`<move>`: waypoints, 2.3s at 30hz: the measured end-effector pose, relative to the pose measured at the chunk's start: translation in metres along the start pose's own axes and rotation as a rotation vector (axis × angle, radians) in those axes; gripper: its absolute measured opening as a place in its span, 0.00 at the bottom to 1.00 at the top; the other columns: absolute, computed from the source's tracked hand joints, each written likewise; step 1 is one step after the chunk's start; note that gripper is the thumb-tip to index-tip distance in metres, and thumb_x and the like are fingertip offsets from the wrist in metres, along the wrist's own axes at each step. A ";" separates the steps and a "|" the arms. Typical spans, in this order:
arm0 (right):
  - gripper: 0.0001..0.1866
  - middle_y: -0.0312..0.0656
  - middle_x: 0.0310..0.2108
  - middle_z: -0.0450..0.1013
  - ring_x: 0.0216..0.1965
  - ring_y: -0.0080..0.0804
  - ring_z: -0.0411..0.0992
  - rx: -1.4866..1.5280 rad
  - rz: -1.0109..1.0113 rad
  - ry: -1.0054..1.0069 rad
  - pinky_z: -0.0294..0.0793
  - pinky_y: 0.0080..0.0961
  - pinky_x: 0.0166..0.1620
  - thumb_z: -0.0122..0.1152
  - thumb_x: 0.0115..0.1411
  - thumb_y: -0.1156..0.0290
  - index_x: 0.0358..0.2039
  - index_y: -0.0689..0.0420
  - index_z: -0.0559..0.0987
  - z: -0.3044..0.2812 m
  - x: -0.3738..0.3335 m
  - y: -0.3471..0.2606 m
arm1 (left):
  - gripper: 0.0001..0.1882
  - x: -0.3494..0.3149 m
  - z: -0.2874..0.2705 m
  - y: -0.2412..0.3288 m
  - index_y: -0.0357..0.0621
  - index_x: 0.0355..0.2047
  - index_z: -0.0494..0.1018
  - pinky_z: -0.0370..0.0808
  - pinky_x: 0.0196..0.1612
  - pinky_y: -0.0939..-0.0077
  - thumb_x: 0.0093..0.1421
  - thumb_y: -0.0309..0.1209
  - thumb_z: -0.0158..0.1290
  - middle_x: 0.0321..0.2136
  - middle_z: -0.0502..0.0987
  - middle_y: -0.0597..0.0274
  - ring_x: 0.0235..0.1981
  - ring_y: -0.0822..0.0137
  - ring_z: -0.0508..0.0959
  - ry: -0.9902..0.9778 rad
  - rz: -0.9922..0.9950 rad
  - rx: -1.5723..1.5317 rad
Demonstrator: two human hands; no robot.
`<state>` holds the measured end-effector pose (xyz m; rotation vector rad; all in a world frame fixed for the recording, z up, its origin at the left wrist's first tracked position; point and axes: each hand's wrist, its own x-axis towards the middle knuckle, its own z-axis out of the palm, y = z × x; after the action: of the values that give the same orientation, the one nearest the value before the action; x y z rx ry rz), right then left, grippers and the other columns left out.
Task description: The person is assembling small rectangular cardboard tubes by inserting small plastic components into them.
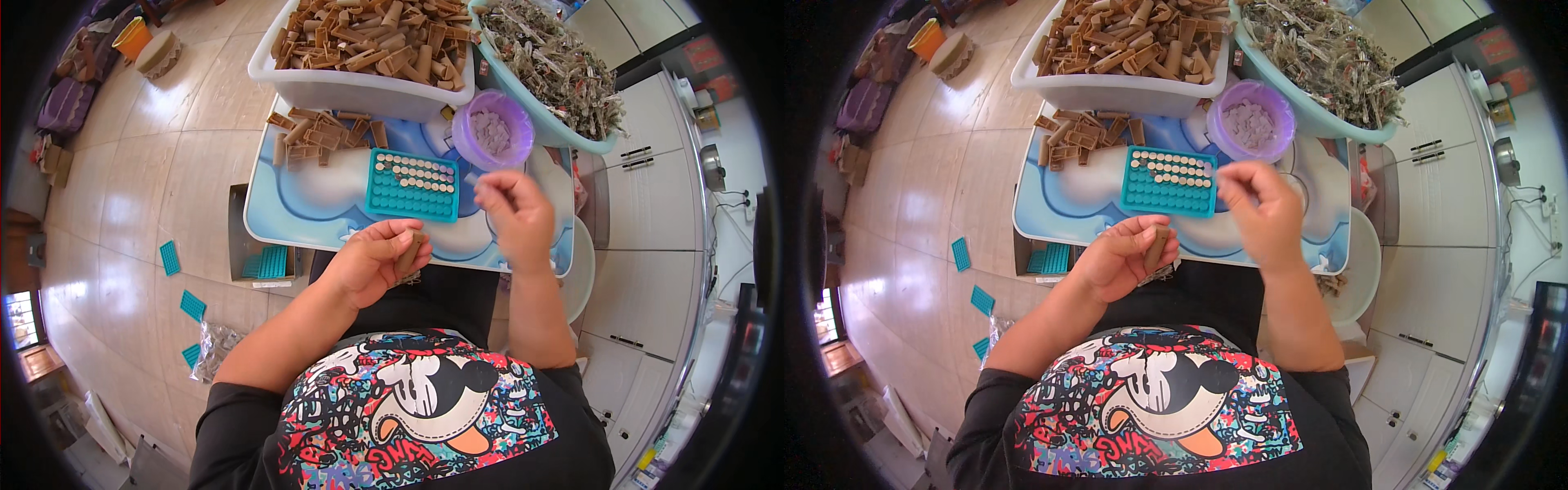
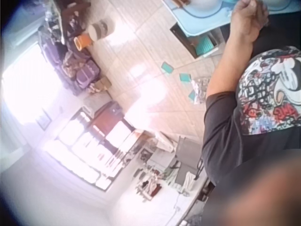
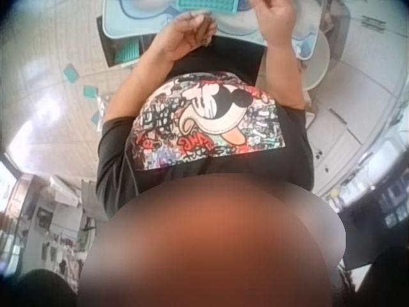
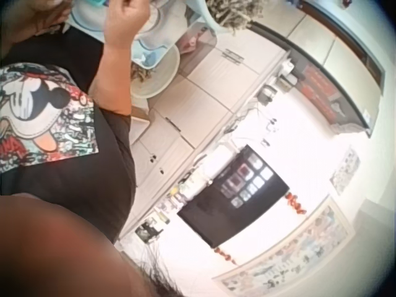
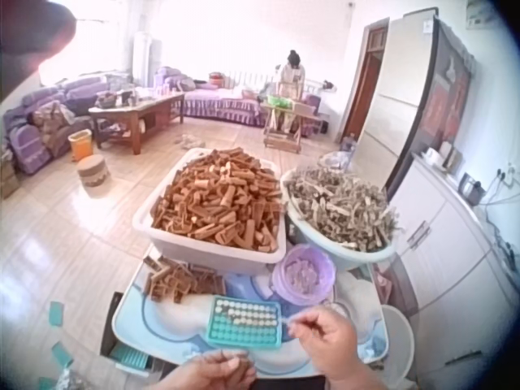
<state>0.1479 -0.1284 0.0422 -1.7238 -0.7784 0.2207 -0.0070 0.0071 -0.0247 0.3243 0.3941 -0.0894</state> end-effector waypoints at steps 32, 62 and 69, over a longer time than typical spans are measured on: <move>0.08 0.43 0.27 0.71 0.29 0.42 0.71 -0.414 -0.375 -0.177 0.71 0.33 0.31 0.61 0.47 0.78 0.29 0.59 0.74 0.022 -0.054 0.001 | 0.13 -0.004 0.015 -0.007 0.38 0.44 0.67 0.71 0.50 0.68 0.60 0.29 0.49 0.34 0.74 0.62 0.40 0.66 0.76 0.072 0.024 0.081; 0.15 0.45 0.27 0.73 0.27 0.37 0.72 -0.343 -0.307 -0.114 0.69 0.26 0.31 0.67 0.46 0.74 0.36 0.60 0.75 0.024 -0.065 0.023 | 0.10 0.001 0.022 -0.017 0.41 0.37 0.67 0.76 0.39 0.76 0.59 0.32 0.53 0.32 0.73 0.63 0.32 0.72 0.76 0.268 0.133 0.211; 0.09 0.35 0.27 0.71 0.29 0.18 0.67 0.155 0.097 0.499 0.68 0.17 0.32 0.57 0.58 0.72 0.39 0.60 0.74 -0.051 -0.060 0.030 | 0.11 -0.001 0.039 -0.003 0.40 0.41 0.68 0.75 0.32 0.80 0.63 0.34 0.48 0.31 0.75 0.61 0.26 0.73 0.75 0.285 0.311 0.469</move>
<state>0.1409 -0.2077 0.0156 -1.5774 -0.3030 -0.0841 0.0060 -0.0091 0.0091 0.8626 0.6000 0.1749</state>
